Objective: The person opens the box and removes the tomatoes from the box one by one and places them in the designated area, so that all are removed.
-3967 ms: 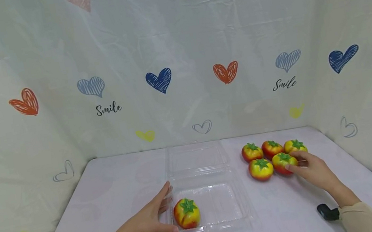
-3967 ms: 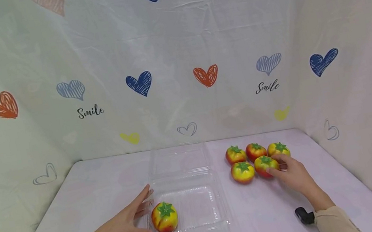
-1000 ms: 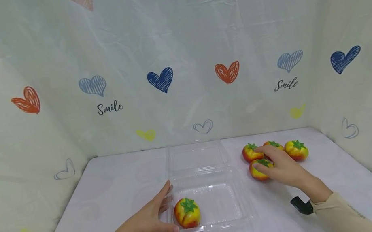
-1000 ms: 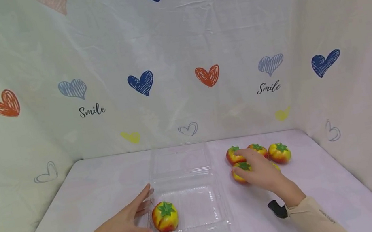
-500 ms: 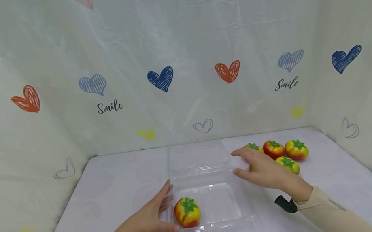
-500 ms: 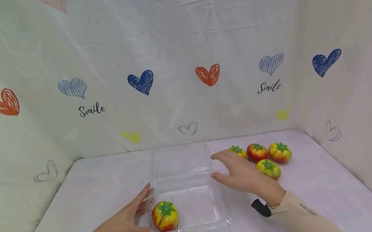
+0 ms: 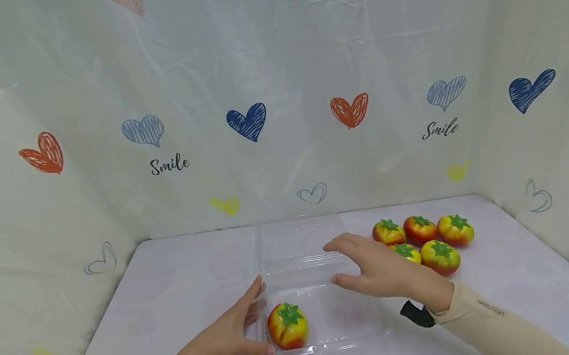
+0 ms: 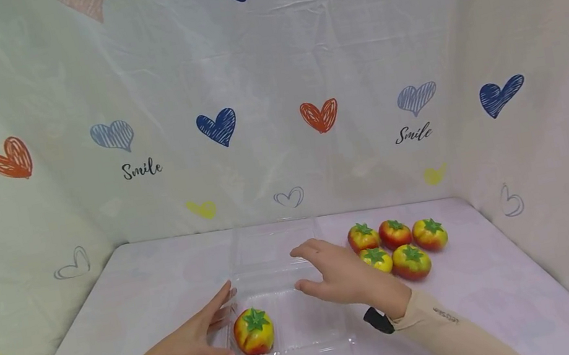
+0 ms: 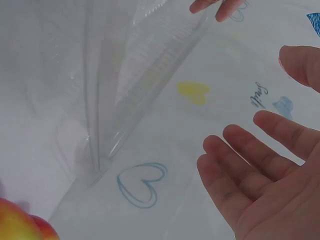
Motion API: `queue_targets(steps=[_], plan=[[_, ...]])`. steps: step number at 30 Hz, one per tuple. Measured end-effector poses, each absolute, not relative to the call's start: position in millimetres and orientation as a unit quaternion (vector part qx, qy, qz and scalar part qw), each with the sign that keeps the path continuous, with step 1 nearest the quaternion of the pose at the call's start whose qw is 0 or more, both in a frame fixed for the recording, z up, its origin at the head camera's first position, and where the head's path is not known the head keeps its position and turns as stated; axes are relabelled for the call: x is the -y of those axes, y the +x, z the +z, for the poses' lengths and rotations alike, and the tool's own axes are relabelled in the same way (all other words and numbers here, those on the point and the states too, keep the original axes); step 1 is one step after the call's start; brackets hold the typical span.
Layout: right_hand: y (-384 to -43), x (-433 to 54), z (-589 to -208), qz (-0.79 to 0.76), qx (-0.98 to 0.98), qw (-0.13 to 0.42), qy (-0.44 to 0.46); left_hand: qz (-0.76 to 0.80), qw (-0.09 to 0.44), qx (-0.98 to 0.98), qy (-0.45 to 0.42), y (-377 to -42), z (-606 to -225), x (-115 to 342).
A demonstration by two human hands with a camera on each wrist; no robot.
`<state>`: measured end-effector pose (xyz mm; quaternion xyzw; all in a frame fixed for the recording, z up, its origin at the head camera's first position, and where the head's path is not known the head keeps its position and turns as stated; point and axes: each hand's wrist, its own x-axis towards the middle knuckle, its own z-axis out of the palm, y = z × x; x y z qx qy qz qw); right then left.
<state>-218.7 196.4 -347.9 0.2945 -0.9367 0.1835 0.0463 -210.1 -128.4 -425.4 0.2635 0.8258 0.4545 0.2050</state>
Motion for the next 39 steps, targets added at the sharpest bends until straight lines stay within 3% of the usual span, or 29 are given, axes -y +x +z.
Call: queue_targets(steps=[16,31,39], plan=[[-216.6,-165.0,-349.7,0.165,0.91,0.037,0.379,0.46,0.206,-0.818,0.277,-208.4,-427.8,127.5],[-222.5,-137.4,-353.9,0.162,0.883,-0.004,0.441,0.458,0.196,-0.82,0.281,-209.5,-425.9,129.9],[-225.8,-128.8,-355.3,0.163,0.875,-0.054,0.453,0.45,0.193,-0.826,0.28,-210.5,-424.5,130.6]])
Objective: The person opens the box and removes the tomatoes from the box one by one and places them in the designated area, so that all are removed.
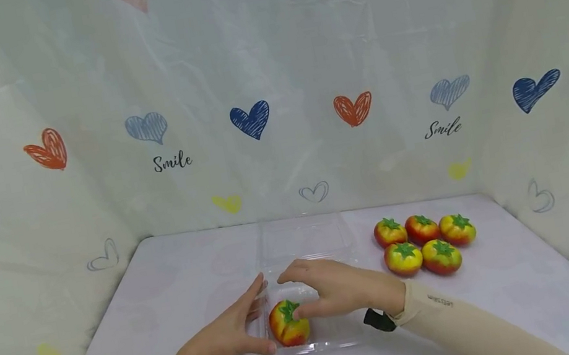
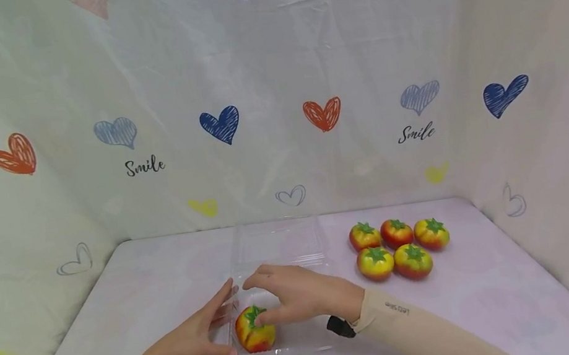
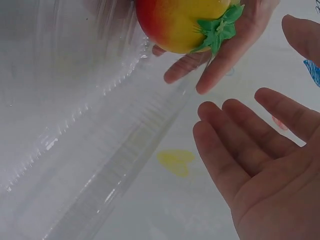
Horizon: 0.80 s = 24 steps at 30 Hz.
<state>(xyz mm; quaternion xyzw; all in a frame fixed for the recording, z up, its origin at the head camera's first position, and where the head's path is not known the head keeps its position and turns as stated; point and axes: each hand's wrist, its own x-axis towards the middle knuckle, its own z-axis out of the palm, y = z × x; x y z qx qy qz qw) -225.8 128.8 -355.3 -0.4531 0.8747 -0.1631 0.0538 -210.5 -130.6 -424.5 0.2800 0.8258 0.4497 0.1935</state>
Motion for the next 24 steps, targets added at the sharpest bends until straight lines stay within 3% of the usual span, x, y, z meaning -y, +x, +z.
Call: queue_targets(steps=[12,24], plan=[[-234.8,-119.3,-363.3,-0.163,-0.855,0.129,-0.476,0.455,0.2,-0.822,0.279,-210.1,-423.9,130.4],[-239.0,-116.1,-375.8,-0.191,-0.833,0.148,-0.498,0.46,0.194,-0.817,0.287,-211.7,-426.2,131.5]])
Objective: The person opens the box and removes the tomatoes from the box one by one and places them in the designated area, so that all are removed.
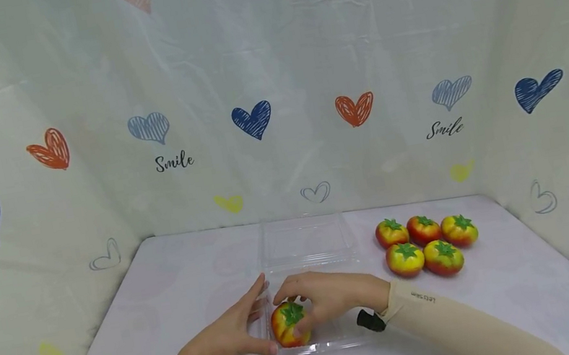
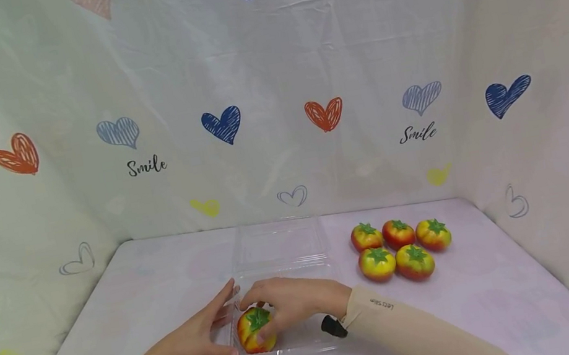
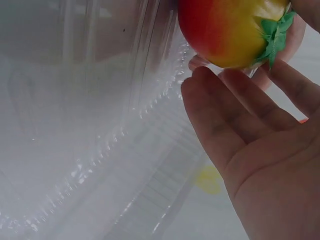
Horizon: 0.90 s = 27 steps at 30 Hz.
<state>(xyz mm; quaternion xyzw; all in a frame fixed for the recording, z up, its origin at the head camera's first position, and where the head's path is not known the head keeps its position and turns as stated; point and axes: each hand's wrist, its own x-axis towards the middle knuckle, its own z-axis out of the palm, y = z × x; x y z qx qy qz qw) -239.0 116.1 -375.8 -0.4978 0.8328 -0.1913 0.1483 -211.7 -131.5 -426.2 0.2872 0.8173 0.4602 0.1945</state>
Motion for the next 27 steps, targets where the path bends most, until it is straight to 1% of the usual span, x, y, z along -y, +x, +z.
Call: queue_targets(steps=[10,14,20,27], plan=[[-242.7,-116.7,-384.2,-0.23,-0.825,0.178,-0.484,0.461,0.195,-0.816,0.291,-211.1,-424.8,131.3],[-244.2,-117.5,-385.2,-0.231,-0.83,0.175,-0.477,0.463,0.198,-0.814,0.289,-211.4,-425.2,131.1],[-244.7,-118.5,-382.9,-0.206,-0.854,0.146,-0.454,0.467,0.198,-0.811,0.291,-211.9,-425.6,131.0],[-242.4,-118.6,-381.5,-0.205,-0.849,0.169,-0.457,0.455,0.195,-0.82,0.286,-211.1,-424.8,130.4]])
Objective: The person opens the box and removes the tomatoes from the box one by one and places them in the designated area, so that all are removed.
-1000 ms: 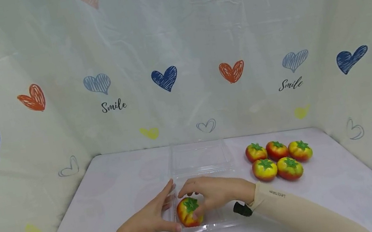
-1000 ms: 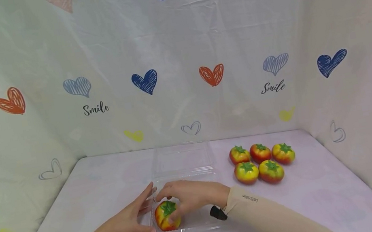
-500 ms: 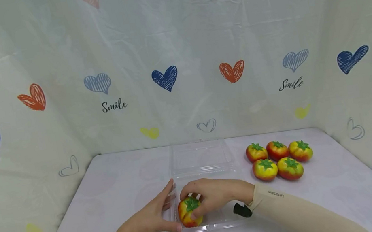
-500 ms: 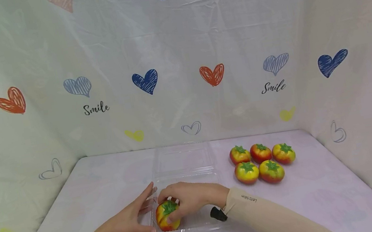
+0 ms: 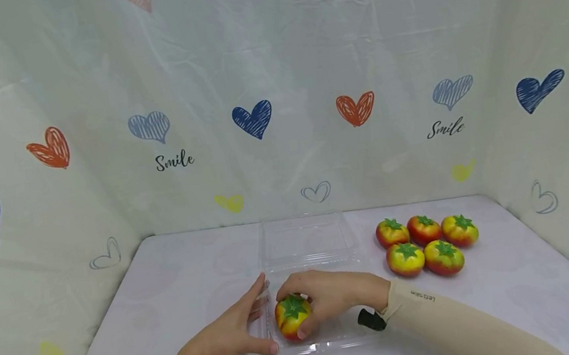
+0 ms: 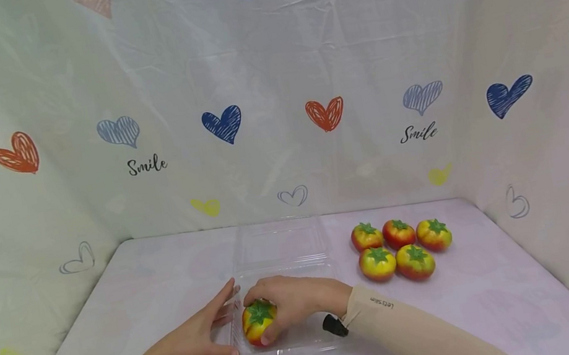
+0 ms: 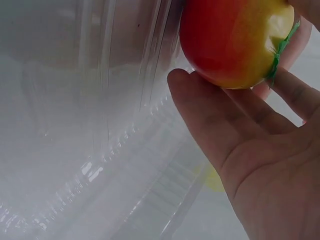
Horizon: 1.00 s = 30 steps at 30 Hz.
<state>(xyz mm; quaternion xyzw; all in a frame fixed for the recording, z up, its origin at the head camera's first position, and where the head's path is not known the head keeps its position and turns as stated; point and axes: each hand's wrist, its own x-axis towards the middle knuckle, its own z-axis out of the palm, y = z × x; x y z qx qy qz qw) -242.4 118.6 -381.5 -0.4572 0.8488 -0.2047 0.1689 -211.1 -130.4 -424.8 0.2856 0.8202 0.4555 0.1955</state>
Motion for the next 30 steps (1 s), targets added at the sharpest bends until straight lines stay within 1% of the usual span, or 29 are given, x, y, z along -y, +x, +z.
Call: queue_targets(steps=[6,13,21,30], plan=[[-241.9,-118.8,-381.9,-0.198,-0.849,0.167,-0.46,0.457,0.198,-0.819,0.284,-211.3,-424.9,130.3],[-243.3,-120.8,-379.3,-0.213,-0.849,0.152,-0.46,0.462,0.198,-0.815,0.288,-211.5,-425.1,130.8],[-245.0,-129.9,-362.0,-0.244,-0.844,0.135,-0.458,0.455,0.2,-0.822,0.277,-211.1,-423.9,130.2],[-243.4,-144.9,-351.0,-0.256,-0.854,0.108,-0.439,0.46,0.197,-0.817,0.285,-211.7,-425.7,130.6]])
